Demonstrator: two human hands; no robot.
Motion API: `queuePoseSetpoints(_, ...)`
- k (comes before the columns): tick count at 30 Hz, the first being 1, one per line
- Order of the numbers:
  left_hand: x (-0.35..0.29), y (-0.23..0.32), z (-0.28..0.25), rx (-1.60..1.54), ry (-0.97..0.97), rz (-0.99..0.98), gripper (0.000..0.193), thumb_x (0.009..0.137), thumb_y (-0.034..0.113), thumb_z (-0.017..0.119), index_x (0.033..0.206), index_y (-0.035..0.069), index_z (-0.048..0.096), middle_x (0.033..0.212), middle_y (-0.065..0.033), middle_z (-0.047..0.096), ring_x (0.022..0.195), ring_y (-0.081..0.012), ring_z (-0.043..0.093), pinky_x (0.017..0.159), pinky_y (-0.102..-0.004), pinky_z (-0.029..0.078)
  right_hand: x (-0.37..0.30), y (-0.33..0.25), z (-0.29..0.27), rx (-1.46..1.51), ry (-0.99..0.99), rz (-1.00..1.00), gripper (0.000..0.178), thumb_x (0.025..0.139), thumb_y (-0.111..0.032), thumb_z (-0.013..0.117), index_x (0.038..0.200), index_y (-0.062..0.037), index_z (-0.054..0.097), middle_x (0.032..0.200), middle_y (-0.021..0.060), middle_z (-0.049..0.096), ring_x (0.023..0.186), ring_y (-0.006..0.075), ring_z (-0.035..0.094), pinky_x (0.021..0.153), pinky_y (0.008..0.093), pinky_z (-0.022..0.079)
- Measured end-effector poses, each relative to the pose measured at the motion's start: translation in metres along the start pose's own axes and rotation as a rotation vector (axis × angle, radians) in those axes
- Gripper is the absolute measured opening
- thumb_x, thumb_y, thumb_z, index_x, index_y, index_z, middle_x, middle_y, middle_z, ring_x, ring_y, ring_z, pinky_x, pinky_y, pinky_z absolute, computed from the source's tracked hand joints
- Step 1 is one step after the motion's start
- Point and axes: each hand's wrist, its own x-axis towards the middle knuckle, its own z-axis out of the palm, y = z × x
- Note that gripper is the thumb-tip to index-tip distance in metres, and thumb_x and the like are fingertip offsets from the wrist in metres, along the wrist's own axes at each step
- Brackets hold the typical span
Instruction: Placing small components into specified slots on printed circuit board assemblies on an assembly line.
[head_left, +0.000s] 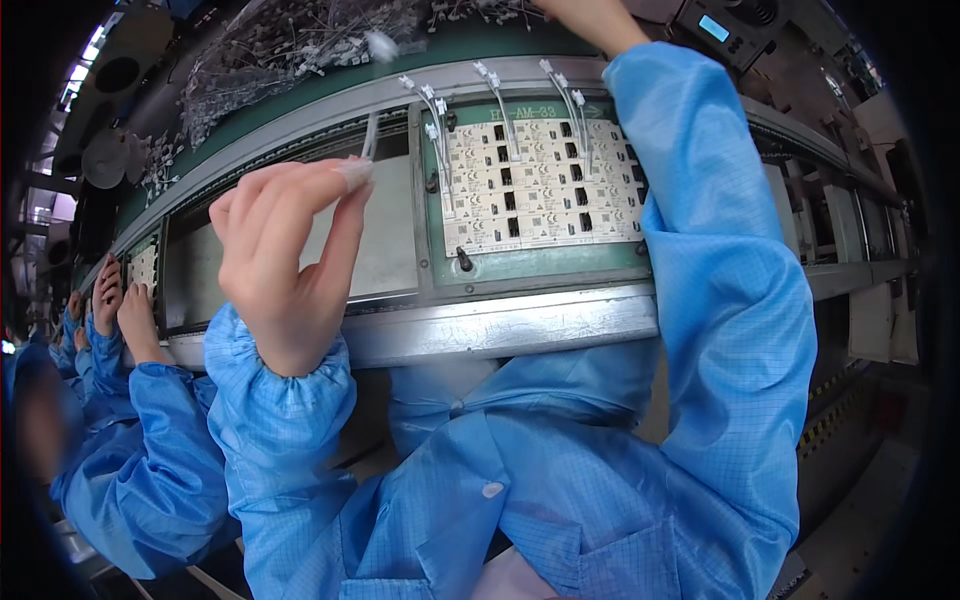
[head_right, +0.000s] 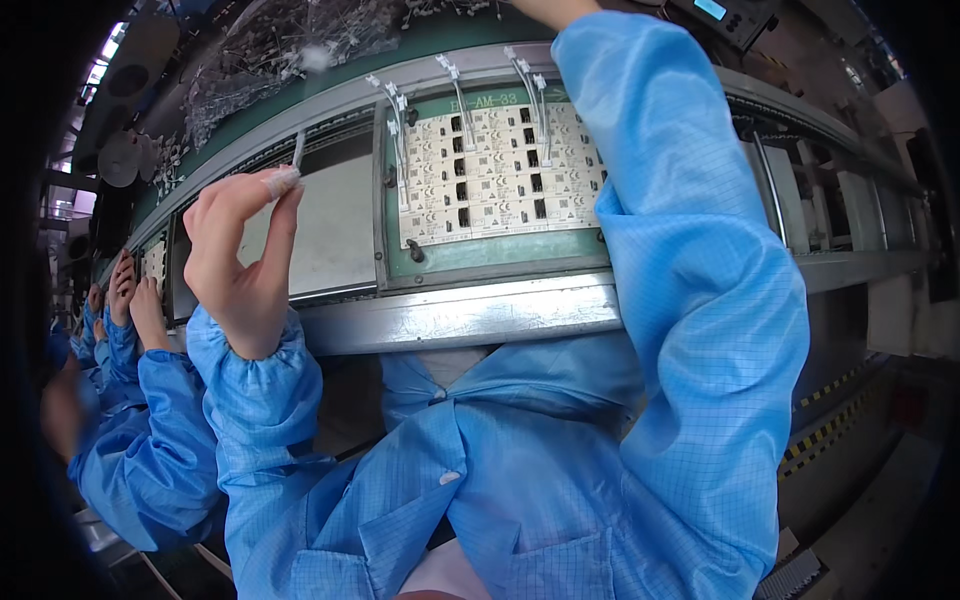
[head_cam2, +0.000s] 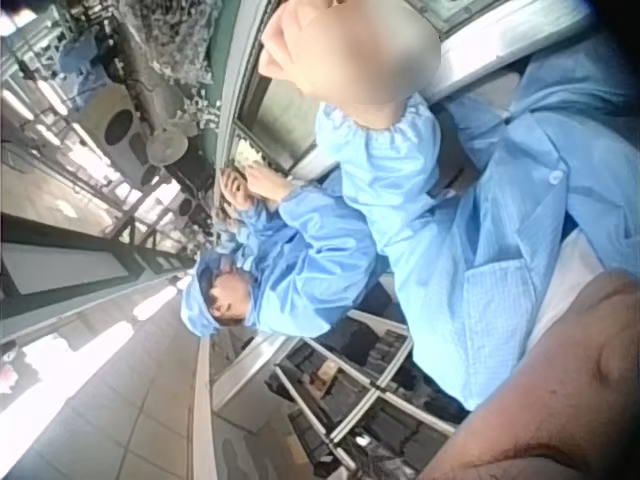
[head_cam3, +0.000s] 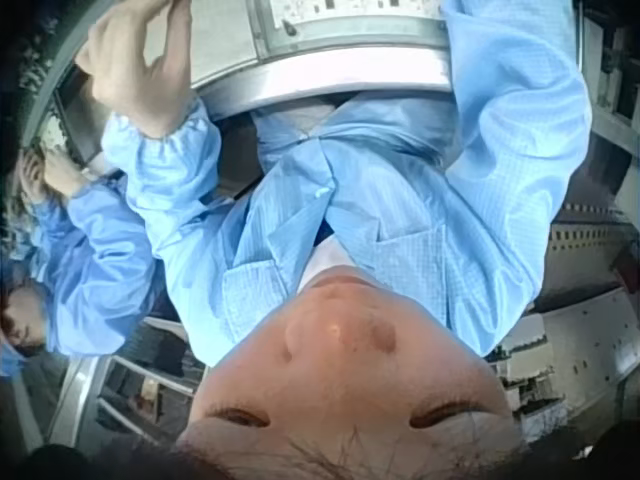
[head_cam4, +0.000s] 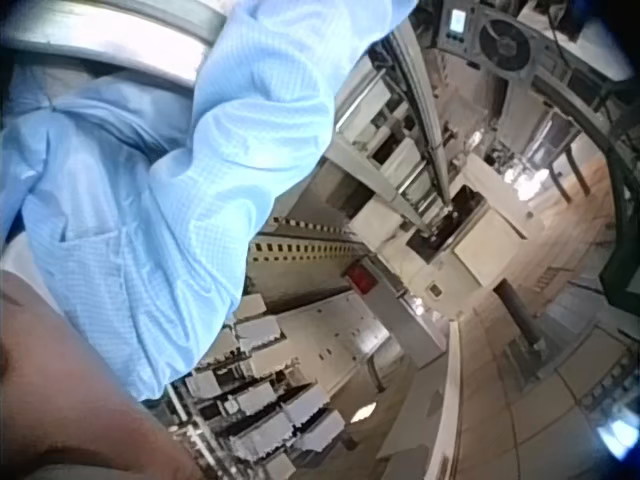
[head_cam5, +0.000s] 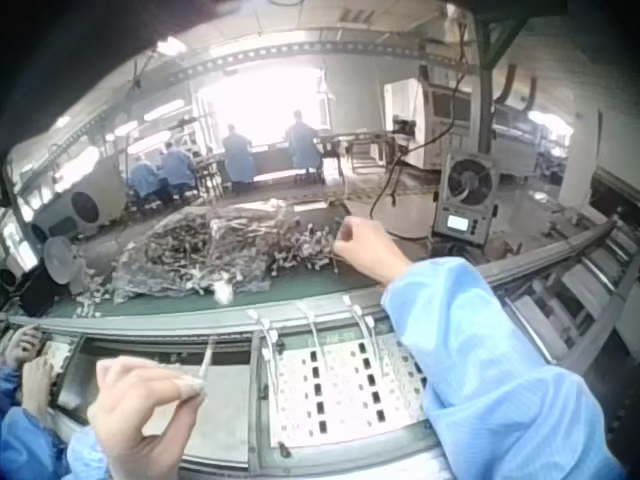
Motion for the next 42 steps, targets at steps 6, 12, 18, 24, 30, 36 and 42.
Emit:
queuePoseSetpoints(6, -0.035, 0.016, 0.034, 0.038, -0.394, -0.037, 0.014, 0.077, 0.012, 0.079, 0.09, 0.016, 0.074, 0.095, 0.0039, 0.066, 0.097, -0.0226, 0.059, 0.086, -0.0417, 0.038, 0.026, 0.0, -0.038, 0.821, -0.292, 0.113, 0.02, 0.083, -0.014, 0.066, 0.093, 0.0031, 0.07, 0.084, 0.0195, 0.074, 0.074, 0.0277, 0.074, 0.07, 0.0392, 0.057)
queuePoseSetpoints(12, -0.037, 0.015, 0.036, 0.015, -0.406, -0.135, 0.011, 0.077, 0.012, 0.079, 0.087, 0.013, 0.075, 0.097, 0.0033, 0.066, 0.1, -0.025, 0.058, 0.088, -0.0419, 0.038, 0.015, -0.068, -0.061, 0.211, 0.046, -0.016, 0.017, 0.081, -0.002, 0.061, 0.094, 0.0027, 0.07, 0.079, 0.0157, 0.071, 0.074, 0.0213, 0.072, 0.064, 0.0351, 0.055)
queuePoseSetpoints(18, -0.034, 0.018, 0.038, -0.041, -0.46, -0.23, 0.011, 0.079, 0.012, 0.079, 0.089, 0.013, 0.076, 0.094, 0.0025, 0.065, 0.101, -0.0258, 0.057, 0.088, -0.0412, 0.037, 0.011, -0.054, -0.076, 0.423, 0.019, -0.076, 0.014, 0.085, -0.003, 0.065, 0.094, 0.0063, 0.067, 0.08, 0.0136, 0.071, 0.071, 0.0195, 0.07, 0.065, 0.031, 0.055)
queuePoseSetpoints(24, -0.045, 0.025, 0.042, 0.026, -0.397, -0.136, 0.01, 0.079, 0.012, 0.079, 0.088, 0.013, 0.075, 0.092, 0.0021, 0.063, 0.1, -0.0255, 0.056, 0.087, -0.0413, 0.037, -0.023, -0.046, -0.089, 0.477, 0.052, -0.092, 0.019, 0.089, -0.002, 0.066, 0.105, 0.0058, 0.068, 0.091, 0.0153, 0.073, 0.078, 0.0202, 0.072, 0.072, 0.0298, 0.056)
queuePoseSetpoints(30, -0.041, 0.021, 0.041, 0.004, -0.38, -0.112, 0.01, 0.079, 0.012, 0.079, 0.088, 0.013, 0.075, 0.092, 0.003, 0.064, 0.1, -0.0248, 0.056, 0.087, -0.0407, 0.037, -0.032, -0.015, -0.094, 0.639, -0.011, -0.061, 0.017, 0.091, -0.002, 0.069, 0.107, 0.003, 0.068, 0.091, 0.0097, 0.072, 0.078, 0.0153, 0.069, 0.072, 0.0258, 0.055)
queuePoseSetpoints(36, -0.039, 0.008, 0.038, -0.093, -0.425, -0.224, 0.009, 0.08, 0.014, 0.08, 0.088, 0.014, 0.079, 0.094, 0.0052, 0.069, 0.099, -0.0243, 0.056, 0.087, -0.0396, 0.037, -0.061, -0.043, -0.1, 0.589, -0.023, 0.01, 0.013, 0.094, -0.007, 0.069, 0.106, -0.001, 0.069, 0.088, 0.0048, 0.072, 0.076, 0.0098, 0.067, 0.07, 0.0229, 0.053)
queuePoseSetpoints(42, -0.03, 0.0, 0.035, -0.063, -0.461, -0.092, 0.01, 0.079, 0.013, 0.079, 0.089, 0.014, 0.08, 0.095, 0.0061, 0.071, 0.103, -0.0247, 0.055, 0.089, -0.0404, 0.038, -0.074, -0.04, -0.107, 0.562, 0.023, 0.044, 0.012, 0.095, -0.009, 0.068, 0.105, -0.0029, 0.07, 0.087, 0.003, 0.071, 0.077, 0.0097, 0.066, 0.071, 0.0224, 0.053)
